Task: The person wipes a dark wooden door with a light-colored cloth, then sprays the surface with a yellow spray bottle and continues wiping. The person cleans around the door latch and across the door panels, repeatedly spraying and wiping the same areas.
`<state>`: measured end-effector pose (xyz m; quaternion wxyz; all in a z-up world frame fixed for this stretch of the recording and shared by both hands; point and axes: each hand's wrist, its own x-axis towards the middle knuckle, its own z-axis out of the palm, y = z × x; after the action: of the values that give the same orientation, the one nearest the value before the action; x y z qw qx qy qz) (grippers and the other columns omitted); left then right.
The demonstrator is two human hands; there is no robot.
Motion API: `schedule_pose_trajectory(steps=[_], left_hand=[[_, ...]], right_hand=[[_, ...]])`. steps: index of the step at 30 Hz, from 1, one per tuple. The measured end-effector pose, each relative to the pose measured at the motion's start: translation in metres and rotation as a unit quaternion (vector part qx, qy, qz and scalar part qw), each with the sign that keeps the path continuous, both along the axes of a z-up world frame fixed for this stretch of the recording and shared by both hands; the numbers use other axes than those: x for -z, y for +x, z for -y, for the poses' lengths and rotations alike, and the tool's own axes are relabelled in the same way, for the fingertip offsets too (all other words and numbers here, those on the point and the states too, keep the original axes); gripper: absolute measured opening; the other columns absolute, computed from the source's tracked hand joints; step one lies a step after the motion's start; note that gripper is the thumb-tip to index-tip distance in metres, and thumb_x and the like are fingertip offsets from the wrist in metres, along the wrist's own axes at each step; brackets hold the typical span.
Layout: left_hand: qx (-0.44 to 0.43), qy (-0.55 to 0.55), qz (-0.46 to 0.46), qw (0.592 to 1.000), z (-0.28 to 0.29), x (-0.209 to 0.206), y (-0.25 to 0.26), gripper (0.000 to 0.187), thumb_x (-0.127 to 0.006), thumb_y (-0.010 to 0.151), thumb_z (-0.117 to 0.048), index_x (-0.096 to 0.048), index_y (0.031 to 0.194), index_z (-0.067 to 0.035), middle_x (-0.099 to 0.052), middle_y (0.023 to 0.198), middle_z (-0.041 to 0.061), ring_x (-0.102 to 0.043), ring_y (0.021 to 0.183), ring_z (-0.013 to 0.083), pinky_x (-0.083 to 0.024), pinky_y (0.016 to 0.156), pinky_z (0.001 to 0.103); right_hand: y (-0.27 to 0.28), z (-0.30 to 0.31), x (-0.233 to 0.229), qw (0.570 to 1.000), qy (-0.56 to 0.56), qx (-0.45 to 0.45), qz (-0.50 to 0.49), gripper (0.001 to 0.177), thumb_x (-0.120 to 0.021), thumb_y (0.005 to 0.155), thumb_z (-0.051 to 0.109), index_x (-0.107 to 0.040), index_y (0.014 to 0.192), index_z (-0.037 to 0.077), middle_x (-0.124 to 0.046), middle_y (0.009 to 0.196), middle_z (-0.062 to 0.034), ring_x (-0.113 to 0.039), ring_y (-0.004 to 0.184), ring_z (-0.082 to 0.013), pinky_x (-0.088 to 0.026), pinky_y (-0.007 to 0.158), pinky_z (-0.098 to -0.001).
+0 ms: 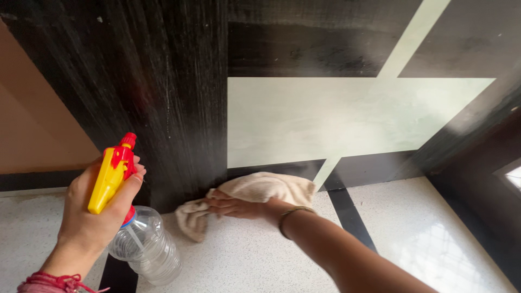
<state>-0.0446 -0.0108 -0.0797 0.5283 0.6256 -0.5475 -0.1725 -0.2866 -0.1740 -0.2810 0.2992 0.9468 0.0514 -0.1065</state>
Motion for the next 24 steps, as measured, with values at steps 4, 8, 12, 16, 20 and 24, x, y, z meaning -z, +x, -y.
schedule_pose_trajectory(steps=[4, 8, 12, 16, 20, 24], left_hand=[[0.009, 0.019, -0.001, 1.0, 0.006, -0.004, -0.011, 0.031, -0.069, 0.087, -0.013, -0.068, 0.116, -0.002, -0.077, 0.102, 0.008, -0.075, 0.096, 0.0167, -0.057, 0.086, 0.03], [0.025, 0.005, -0.009, 1.0, 0.01, -0.001, -0.02, 0.029, -0.068, 0.088, -0.012, -0.068, 0.115, -0.002, -0.077, 0.101, 0.008, -0.075, 0.095, 0.0164, -0.058, 0.084, 0.03], [0.026, 0.007, -0.006, 1.0, 0.012, 0.004, -0.022, 0.03, -0.068, 0.087, -0.012, -0.068, 0.116, -0.003, -0.077, 0.099, 0.007, -0.075, 0.093, 0.0155, -0.058, 0.083, 0.029], [0.031, -0.009, -0.009, 0.999, 0.014, 0.009, -0.018, 0.03, -0.068, 0.087, -0.011, -0.068, 0.115, -0.002, -0.077, 0.099, 0.007, -0.075, 0.092, 0.015, -0.058, 0.083, 0.028], [0.026, -0.005, -0.015, 1.0, 0.015, 0.013, -0.014, 0.029, -0.068, 0.087, -0.01, -0.068, 0.115, -0.002, -0.077, 0.098, 0.007, -0.075, 0.091, 0.0148, -0.058, 0.081, 0.028], [0.022, 0.002, -0.012, 1.0, 0.018, 0.014, -0.01, 0.029, -0.068, 0.087, -0.01, -0.068, 0.115, -0.002, -0.077, 0.097, 0.007, -0.075, 0.091, 0.0147, -0.058, 0.082, 0.028]], right_hand=[[-0.074, 0.001, -0.048, 0.995, -0.066, 0.003, -0.078, 0.097, -0.068, 0.087, 0.041, -0.011, 0.163, 0.021, -0.001, 0.17, -0.0066, 0.003, 0.156, -0.0256, -0.003, 0.126, -0.0443], [-0.141, 0.013, -0.07, 0.968, -0.141, 0.041, -0.202, 0.108, -0.07, 0.082, 0.049, -0.004, 0.163, 0.02, 0.003, 0.17, -0.0079, 0.006, 0.154, -0.0252, 0.0, 0.123, -0.0445], [-0.149, 0.036, -0.065, 0.997, -0.059, 0.046, 0.011, 0.102, -0.075, 0.081, 0.035, -0.013, 0.162, 0.029, -0.007, 0.168, -0.0032, 0.0, 0.153, -0.0251, -0.002, 0.122, -0.0459], [-0.117, 0.055, -0.057, 0.95, -0.141, -0.045, 0.276, 0.084, -0.072, 0.091, 0.024, -0.028, 0.16, 0.04, -0.021, 0.167, 0.0014, -0.01, 0.157, -0.0267, -0.007, 0.132, -0.0479], [-0.064, 0.058, -0.043, 0.906, -0.114, -0.053, 0.405, 0.072, -0.067, 0.108, 0.028, -0.026, 0.167, 0.035, -0.021, 0.172, -0.0069, -0.011, 0.161, -0.0279, -0.004, 0.132, -0.0492], [-0.023, 0.047, -0.006, 0.914, -0.052, -0.035, 0.4, 0.067, -0.057, 0.111, 0.027, -0.024, 0.168, 0.03, -0.019, 0.171, -0.0086, -0.01, 0.159, -0.0309, -0.004, 0.129, -0.0519]])
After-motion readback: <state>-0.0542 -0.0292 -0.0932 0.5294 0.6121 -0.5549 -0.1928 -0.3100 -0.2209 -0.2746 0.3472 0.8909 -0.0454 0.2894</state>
